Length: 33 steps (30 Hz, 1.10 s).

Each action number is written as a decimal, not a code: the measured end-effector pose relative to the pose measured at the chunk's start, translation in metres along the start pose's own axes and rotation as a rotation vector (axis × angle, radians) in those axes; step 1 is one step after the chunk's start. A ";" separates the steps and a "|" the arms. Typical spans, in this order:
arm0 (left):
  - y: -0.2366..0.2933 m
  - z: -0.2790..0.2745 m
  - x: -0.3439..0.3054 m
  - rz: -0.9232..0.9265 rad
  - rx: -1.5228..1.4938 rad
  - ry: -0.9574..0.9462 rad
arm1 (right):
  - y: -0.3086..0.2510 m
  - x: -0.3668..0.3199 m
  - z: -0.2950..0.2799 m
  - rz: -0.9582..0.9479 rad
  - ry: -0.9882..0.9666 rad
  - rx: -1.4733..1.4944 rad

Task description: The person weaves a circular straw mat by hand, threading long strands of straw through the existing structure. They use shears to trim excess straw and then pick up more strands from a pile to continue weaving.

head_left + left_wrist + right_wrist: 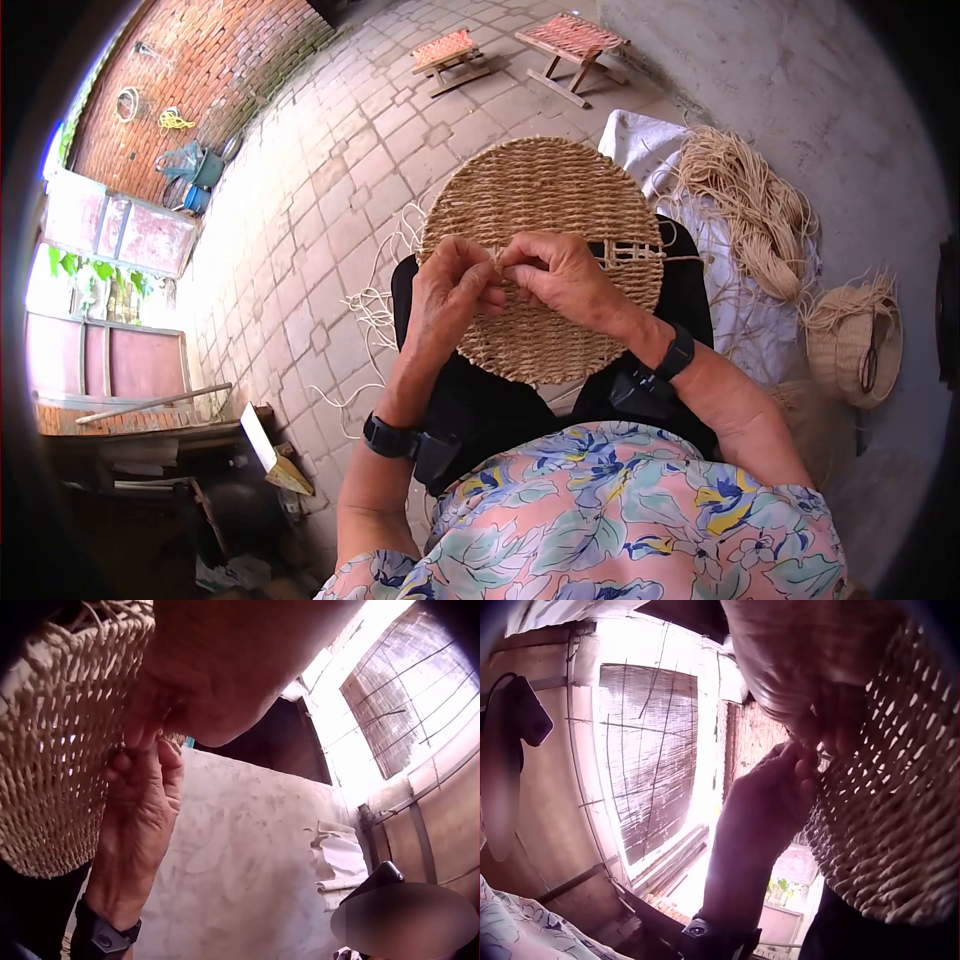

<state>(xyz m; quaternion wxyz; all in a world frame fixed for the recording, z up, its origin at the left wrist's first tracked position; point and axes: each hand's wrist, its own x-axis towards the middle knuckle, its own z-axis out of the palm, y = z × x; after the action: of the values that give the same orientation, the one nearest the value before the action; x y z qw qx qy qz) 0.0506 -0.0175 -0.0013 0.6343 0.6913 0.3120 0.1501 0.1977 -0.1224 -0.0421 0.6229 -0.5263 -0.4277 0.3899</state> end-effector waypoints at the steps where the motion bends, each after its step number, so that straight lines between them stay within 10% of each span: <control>1: 0.001 0.001 0.000 0.003 -0.006 0.025 | 0.000 -0.001 0.000 -0.001 0.002 0.001; 16: 0.007 0.008 -0.007 0.087 0.196 0.051 | -0.007 -0.001 -0.001 0.007 0.030 -0.124; 21: 0.003 0.003 -0.007 0.121 0.249 0.058 | -0.006 0.000 0.000 -0.487 0.123 -0.459; 33: 0.004 -0.004 -0.007 0.208 0.330 0.007 | -0.003 -0.002 0.005 -0.348 0.103 -0.729</control>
<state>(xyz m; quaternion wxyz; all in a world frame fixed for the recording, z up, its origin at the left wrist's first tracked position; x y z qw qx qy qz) 0.0442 -0.0188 0.0048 0.4924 0.8137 0.2616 0.1642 0.1928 -0.1232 -0.0394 0.4728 -0.6513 -0.5889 0.0747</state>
